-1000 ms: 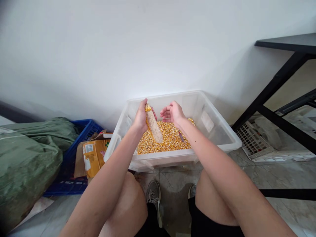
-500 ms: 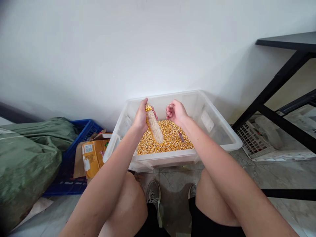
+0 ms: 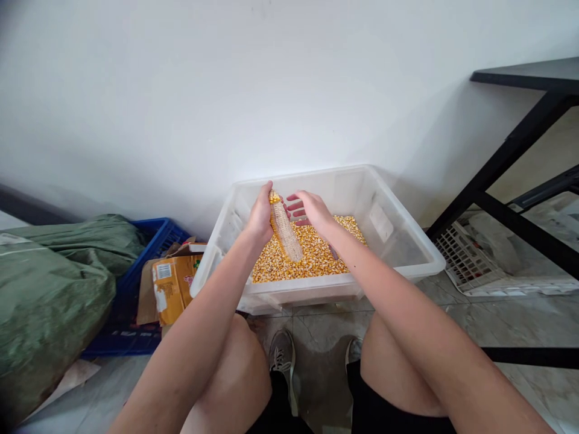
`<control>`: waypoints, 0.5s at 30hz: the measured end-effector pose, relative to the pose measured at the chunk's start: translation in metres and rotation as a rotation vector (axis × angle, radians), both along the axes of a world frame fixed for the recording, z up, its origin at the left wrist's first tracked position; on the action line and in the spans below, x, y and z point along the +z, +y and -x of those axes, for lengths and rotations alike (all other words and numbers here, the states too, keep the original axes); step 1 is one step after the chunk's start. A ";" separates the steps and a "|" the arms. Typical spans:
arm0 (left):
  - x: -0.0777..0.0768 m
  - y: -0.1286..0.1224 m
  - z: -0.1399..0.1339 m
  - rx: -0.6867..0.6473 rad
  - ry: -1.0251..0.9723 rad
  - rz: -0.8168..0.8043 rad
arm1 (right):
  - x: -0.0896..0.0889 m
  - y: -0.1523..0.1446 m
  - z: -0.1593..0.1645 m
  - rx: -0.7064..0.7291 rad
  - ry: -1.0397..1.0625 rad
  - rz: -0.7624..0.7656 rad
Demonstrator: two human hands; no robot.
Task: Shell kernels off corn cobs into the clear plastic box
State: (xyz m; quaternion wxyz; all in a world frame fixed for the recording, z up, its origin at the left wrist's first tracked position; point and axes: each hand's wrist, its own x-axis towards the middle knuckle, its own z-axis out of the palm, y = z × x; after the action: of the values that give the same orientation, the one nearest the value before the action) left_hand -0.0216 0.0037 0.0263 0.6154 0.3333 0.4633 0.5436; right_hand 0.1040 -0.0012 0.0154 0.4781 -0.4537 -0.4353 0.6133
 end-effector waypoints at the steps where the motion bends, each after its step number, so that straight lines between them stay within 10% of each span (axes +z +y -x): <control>1: -0.003 0.001 -0.001 -0.001 -0.001 -0.006 | -0.001 -0.002 0.004 0.043 -0.020 -0.022; 15: -0.017 -0.005 -0.022 0.135 0.084 -0.164 | -0.028 0.001 0.031 0.120 -0.123 -0.471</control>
State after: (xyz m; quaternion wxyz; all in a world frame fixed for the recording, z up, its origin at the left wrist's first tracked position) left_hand 0.0002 -0.0009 0.0090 0.5281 0.3731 0.4640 0.6055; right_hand 0.0734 -0.0001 -0.0127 0.5061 -0.3395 -0.6205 0.4936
